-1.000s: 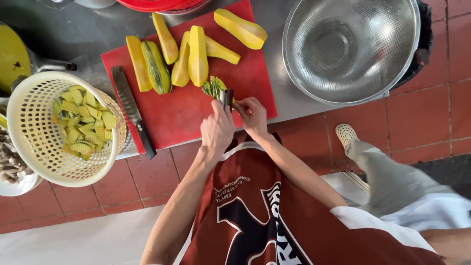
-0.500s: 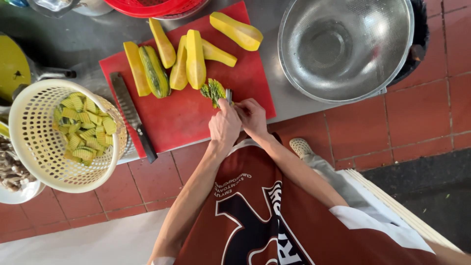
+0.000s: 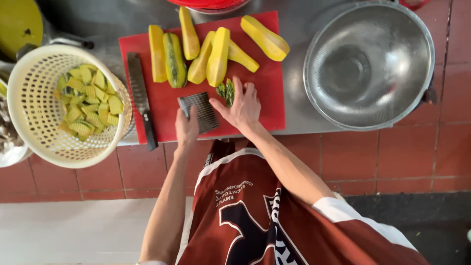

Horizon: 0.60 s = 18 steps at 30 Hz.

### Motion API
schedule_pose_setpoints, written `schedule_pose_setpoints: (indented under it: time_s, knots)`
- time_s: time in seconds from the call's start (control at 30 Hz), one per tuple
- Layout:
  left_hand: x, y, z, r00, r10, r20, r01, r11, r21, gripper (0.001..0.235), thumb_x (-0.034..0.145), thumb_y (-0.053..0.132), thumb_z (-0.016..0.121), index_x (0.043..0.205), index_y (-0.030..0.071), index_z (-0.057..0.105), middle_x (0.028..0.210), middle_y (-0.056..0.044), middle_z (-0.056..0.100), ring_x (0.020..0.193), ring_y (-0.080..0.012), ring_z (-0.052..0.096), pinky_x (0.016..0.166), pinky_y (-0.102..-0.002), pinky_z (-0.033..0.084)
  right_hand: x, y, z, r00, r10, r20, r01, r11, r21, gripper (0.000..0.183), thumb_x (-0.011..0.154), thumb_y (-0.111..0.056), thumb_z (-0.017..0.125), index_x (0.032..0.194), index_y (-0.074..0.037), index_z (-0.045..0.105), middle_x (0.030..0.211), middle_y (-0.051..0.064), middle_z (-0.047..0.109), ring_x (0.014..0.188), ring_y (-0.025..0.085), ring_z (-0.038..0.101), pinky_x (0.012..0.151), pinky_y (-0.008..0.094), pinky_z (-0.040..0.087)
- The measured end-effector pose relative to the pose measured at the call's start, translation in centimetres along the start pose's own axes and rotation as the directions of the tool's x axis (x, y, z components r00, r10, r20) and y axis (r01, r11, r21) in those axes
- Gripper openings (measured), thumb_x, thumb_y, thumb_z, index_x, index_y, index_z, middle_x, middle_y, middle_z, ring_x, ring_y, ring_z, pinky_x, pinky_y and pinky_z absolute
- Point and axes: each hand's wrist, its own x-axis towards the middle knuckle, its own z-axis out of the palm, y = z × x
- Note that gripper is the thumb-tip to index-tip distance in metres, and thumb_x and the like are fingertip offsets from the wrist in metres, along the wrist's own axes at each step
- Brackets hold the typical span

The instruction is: The person cuts yellow squash pieces into crinkle-cut slices using a crinkle cutter, working one piece at a time on a red cutting board. They place the cut slices into a perforated basket beside the board and pick up new squash wedges to continue cutting.

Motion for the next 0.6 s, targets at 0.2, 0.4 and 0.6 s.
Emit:
schedule_pose_setpoints:
  time_s: [0.2,0.4,0.6]
  knots:
    - [0.4,1.0,4.4,0.997,-0.044,-0.059,0.039,0.996,-0.084,0.035,0.101,0.032,0.06,0.109,-0.002,0.059,0.095,-0.027,0.073,0.086,-0.0379,0.075,0.074,-0.048,0.056,1.4,0.0,2.7,1.0,-0.006,-0.013,0.004,0.993,-0.115,0.057,0.092,-0.054,0.071,0.135,-0.019,0.06,0.11,0.016,0.057,0.094,0.037,0.066,0.065,0.051,0.057]
    - [-0.9,0.7,5.4,0.993,0.057,-0.101,-0.081,0.964,-0.254,0.033,0.101,0.029,0.06,0.11,-0.003,0.061,0.091,-0.024,0.074,0.083,-0.0349,0.074,0.075,-0.046,0.056,0.9,1.4,2.4,0.992,-0.128,-0.01,0.126,0.989,-0.082,0.046,0.092,-0.039,0.072,0.129,-0.014,0.059,0.106,0.014,0.058,0.088,0.035,0.068,0.059,0.047,0.057]
    - [-2.3,4.7,4.2,0.992,-0.117,0.049,0.127,0.898,-0.422,0.033,0.099,0.029,0.058,0.112,-0.002,0.059,0.089,-0.023,0.072,0.077,-0.0384,0.072,0.067,-0.048,0.056,0.9,0.4,1.2,0.995,-0.071,0.066,0.071,0.997,0.011,0.042,0.093,-0.036,0.069,0.129,-0.017,0.059,0.107,0.013,0.058,0.088,0.034,0.069,0.061,0.048,0.058]
